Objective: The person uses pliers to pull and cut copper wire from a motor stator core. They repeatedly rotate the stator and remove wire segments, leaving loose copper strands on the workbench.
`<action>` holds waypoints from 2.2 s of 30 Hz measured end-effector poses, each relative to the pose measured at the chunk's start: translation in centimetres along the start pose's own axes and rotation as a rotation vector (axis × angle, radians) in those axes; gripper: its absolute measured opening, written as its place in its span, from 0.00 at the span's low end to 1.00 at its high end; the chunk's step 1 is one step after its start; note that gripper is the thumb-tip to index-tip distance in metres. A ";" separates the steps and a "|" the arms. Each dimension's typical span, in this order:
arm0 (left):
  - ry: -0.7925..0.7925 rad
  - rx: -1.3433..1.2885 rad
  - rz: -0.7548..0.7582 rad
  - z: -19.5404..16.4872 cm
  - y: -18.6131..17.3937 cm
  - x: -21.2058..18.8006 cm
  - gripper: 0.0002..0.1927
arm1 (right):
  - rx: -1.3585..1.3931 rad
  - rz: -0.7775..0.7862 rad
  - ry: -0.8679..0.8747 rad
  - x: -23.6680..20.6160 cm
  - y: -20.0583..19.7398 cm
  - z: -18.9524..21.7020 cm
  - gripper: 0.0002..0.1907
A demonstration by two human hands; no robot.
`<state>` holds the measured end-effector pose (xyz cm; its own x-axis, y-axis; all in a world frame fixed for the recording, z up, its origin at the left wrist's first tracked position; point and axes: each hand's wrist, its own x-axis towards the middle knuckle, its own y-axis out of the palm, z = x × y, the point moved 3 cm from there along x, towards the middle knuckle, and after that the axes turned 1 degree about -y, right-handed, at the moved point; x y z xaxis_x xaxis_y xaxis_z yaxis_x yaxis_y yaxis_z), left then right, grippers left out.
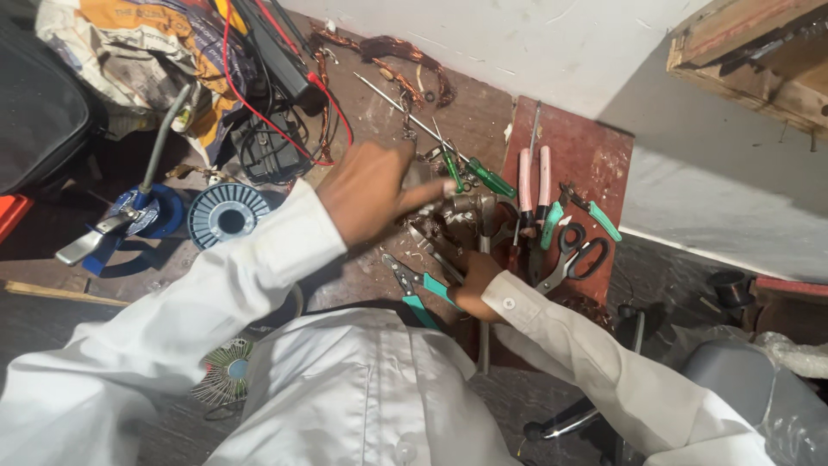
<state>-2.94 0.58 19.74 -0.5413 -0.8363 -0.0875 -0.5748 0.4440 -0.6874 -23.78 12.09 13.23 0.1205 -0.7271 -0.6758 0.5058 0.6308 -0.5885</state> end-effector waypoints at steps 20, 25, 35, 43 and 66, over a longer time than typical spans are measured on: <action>-0.760 -0.334 0.749 9.2 7.3 2.5 0.34 | -0.565 -0.277 -0.329 -3.2 -4.4 3.4 0.27; -0.704 -0.836 0.523 9.7 9.1 1.8 0.16 | -0.162 -0.217 -0.056 -3.7 -0.7 -0.3 0.36; -0.718 -1.162 -0.122 10.7 8.3 1.2 0.25 | 0.753 -0.230 0.128 -4.4 3.7 -3.0 0.30; -0.586 -1.233 -0.241 9.1 8.1 0.4 0.25 | 0.737 -0.229 -0.227 -4.9 0.3 -0.4 0.23; -0.703 -0.584 -0.386 9.3 9.3 0.8 0.38 | -0.932 -0.572 -0.297 -2.7 -1.1 2.3 0.31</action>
<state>-3.05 1.03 6.60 0.1251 -0.8738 -0.4699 -0.9495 0.0320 -0.3123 -22.73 12.71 16.69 0.3365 -0.9308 -0.1426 -0.2666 0.0511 -0.9625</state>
